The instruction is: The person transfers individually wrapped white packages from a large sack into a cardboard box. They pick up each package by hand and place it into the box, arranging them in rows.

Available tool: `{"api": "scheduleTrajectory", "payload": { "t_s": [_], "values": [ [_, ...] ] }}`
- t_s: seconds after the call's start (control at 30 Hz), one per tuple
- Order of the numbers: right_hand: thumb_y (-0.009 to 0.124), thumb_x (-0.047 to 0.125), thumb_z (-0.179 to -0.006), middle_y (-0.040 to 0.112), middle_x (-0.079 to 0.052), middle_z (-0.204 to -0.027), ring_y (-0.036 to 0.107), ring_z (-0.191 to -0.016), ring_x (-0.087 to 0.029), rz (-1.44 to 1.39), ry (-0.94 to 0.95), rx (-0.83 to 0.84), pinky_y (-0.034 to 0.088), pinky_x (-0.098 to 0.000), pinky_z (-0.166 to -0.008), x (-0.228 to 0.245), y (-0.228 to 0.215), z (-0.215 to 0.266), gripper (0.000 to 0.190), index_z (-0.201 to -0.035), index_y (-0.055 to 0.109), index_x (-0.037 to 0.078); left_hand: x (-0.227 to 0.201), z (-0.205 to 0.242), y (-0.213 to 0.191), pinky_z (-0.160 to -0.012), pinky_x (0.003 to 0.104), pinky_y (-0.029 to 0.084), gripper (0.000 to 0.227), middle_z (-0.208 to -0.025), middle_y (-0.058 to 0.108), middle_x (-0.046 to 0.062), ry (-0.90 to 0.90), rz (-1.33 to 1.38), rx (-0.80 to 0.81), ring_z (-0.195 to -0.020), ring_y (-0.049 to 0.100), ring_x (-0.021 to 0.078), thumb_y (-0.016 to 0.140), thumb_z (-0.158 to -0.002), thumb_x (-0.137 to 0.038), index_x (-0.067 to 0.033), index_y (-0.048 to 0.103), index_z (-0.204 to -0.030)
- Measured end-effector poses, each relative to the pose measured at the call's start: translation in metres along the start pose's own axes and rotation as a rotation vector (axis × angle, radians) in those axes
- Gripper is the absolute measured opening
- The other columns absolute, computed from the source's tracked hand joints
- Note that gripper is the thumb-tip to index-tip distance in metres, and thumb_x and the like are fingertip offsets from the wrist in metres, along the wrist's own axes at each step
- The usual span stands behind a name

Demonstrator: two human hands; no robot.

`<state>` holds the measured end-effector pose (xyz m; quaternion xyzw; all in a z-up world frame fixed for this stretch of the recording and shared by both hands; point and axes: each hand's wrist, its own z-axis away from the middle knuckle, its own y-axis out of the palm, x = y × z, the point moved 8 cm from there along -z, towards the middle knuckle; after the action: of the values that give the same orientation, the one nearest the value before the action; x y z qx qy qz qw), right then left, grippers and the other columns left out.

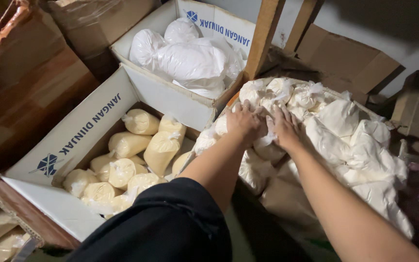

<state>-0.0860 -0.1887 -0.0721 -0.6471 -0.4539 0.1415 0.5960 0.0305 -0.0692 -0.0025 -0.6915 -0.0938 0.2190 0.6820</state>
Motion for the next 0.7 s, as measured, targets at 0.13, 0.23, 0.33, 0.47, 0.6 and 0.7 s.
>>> {"api": "scheduleTrajectory", "payload": {
  "t_s": [0.13,0.23,0.33,0.47,0.6,0.7],
  "values": [
    [0.054,0.032,-0.104,0.057,-0.022,-0.144,0.047,-0.14,-0.034,0.019,-0.067,-0.125,0.025,-0.0483,-0.123,0.025,-0.01,0.014,0.045,-0.137,0.061,0.004,-0.001,0.011,-0.004,-0.107,0.065,0.032,0.052,-0.161,0.037,0.008,-0.018,0.053,-0.05,-0.147,0.033,0.0305,0.042,-0.096,-0.045,-0.0361,0.05,-0.146],
    [0.051,0.029,-0.105,0.064,-0.018,-0.137,0.051,-0.14,-0.031,-0.051,-0.039,-0.157,0.024,-0.0468,-0.125,0.033,-0.017,0.027,0.039,-0.128,0.066,0.0,-0.003,0.019,-0.008,-0.109,0.069,0.028,0.053,-0.162,0.034,0.009,-0.009,0.076,-0.074,-0.149,0.028,0.0334,0.04,-0.096,-0.045,-0.0353,0.049,-0.147],
    [0.05,0.024,-0.104,0.063,-0.021,-0.138,0.052,-0.137,-0.032,-0.116,-0.102,-0.259,0.024,-0.0476,-0.124,0.052,-0.027,0.048,0.041,-0.133,0.062,-0.003,-0.004,0.032,-0.011,-0.11,0.072,0.023,0.057,-0.164,0.03,0.012,0.024,0.067,-0.105,-0.15,0.023,0.0385,0.039,-0.097,-0.049,-0.0328,0.047,-0.15],
    [0.051,0.015,-0.101,0.059,-0.023,-0.143,0.049,-0.139,-0.035,-0.13,-0.115,-0.271,0.03,-0.0443,-0.124,0.066,-0.037,0.072,0.042,-0.138,0.061,-0.003,-0.006,0.049,-0.01,-0.114,0.074,0.017,0.057,-0.167,0.025,0.015,0.035,0.053,-0.092,-0.153,0.019,0.0409,0.037,-0.099,-0.055,-0.0315,0.049,-0.15],
    [0.052,0.011,-0.096,0.052,-0.025,-0.151,0.046,-0.141,-0.04,-0.163,-0.155,-0.222,0.034,-0.0421,-0.119,0.083,-0.057,0.097,0.045,-0.138,0.058,-0.004,-0.007,0.059,-0.012,-0.114,0.076,0.011,0.063,-0.166,0.023,0.017,0.042,0.088,-0.098,-0.153,0.014,0.0417,0.037,-0.097,-0.06,-0.0297,0.046,-0.151],
    [0.054,0.013,-0.095,0.051,-0.023,-0.152,0.05,-0.137,-0.039,-0.199,-0.083,-0.125,0.039,-0.0401,-0.115,0.093,-0.071,0.113,0.047,-0.139,0.057,-0.003,-0.007,0.064,-0.013,-0.113,0.077,0.01,0.066,-0.166,0.022,0.017,0.036,0.059,-0.1,-0.153,0.012,0.0416,0.035,-0.098,-0.062,-0.0281,0.042,-0.154]
  ]
}}
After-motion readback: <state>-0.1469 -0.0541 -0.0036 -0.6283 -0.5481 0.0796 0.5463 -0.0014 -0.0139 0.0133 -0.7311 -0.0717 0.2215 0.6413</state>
